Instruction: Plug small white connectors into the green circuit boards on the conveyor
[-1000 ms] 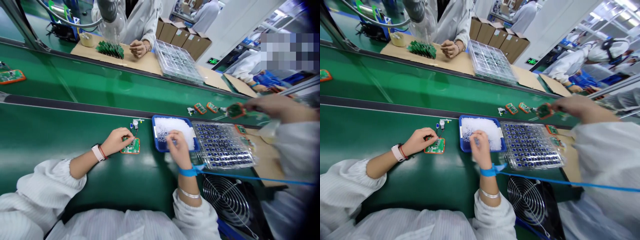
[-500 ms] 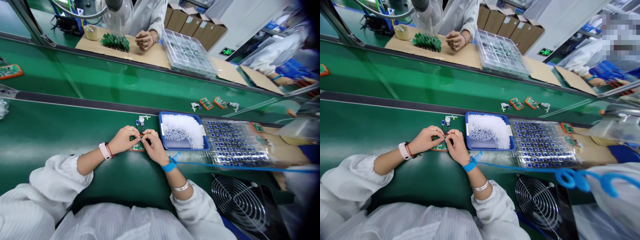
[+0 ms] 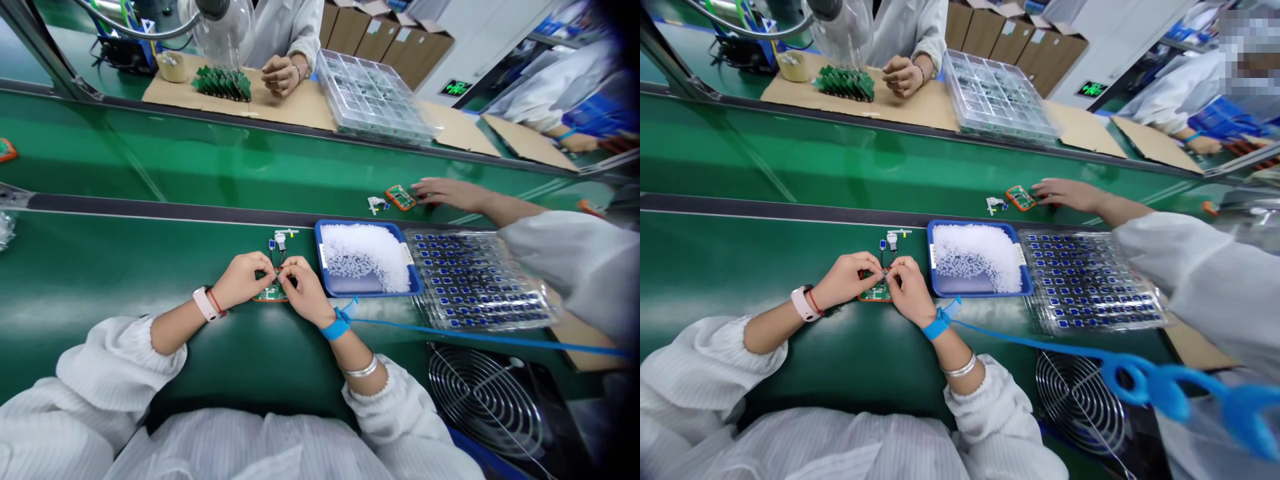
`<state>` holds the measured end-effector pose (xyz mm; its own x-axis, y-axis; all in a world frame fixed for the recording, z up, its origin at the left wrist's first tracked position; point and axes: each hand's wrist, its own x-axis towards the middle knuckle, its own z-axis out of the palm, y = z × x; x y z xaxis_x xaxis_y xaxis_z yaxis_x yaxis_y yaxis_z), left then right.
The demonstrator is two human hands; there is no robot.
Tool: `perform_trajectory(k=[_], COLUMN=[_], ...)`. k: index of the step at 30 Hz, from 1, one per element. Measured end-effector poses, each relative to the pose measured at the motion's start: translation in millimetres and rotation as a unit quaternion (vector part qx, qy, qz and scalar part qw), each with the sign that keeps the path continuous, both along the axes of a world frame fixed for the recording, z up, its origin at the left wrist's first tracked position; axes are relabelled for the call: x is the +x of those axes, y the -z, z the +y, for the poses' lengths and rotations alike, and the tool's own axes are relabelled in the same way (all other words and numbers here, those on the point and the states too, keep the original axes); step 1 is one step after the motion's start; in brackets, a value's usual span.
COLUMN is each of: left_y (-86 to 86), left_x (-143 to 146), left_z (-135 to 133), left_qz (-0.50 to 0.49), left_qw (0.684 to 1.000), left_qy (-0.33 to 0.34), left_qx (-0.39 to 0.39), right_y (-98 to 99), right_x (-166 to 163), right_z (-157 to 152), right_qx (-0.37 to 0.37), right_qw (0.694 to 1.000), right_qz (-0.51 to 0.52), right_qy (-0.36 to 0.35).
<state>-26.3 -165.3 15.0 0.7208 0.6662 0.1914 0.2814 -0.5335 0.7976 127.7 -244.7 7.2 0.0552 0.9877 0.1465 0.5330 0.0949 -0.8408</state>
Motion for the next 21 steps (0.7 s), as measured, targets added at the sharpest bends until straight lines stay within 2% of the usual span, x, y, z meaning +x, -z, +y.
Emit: perform_trajectory(k=[9, 14, 17, 19, 21], left_y=[-8.3, -4.8, -1.5, -1.2, -3.2], left_x=[4, -11, -23, -27, -27], left_z=[7, 1, -4, -7, -8], left_qz=[0.057, 0.086, 0.118, 0.134, 0.139], left_qw=[0.998, 0.992, 0.981, 0.974, 0.974], left_qy=[0.009, -0.016, 0.059, 0.097, 0.099], left_qx=[-0.011, 0.086, 0.140, 0.155, 0.150], right_y=[3.2, -15.0, -30.3, -33.0, -27.6], right_x=[0, 3, 35, 73, 116], right_z=[7, -1, -12, -22, -34], right_qx=[-0.017, 0.034, 0.094, 0.110, 0.094], right_qw=[1.000, 0.999, 0.992, 0.979, 0.959], right_qz=[-0.022, -0.030, -0.077, -0.125, -0.172], right_qy=[0.000, 0.002, 0.044, 0.121, 0.207])
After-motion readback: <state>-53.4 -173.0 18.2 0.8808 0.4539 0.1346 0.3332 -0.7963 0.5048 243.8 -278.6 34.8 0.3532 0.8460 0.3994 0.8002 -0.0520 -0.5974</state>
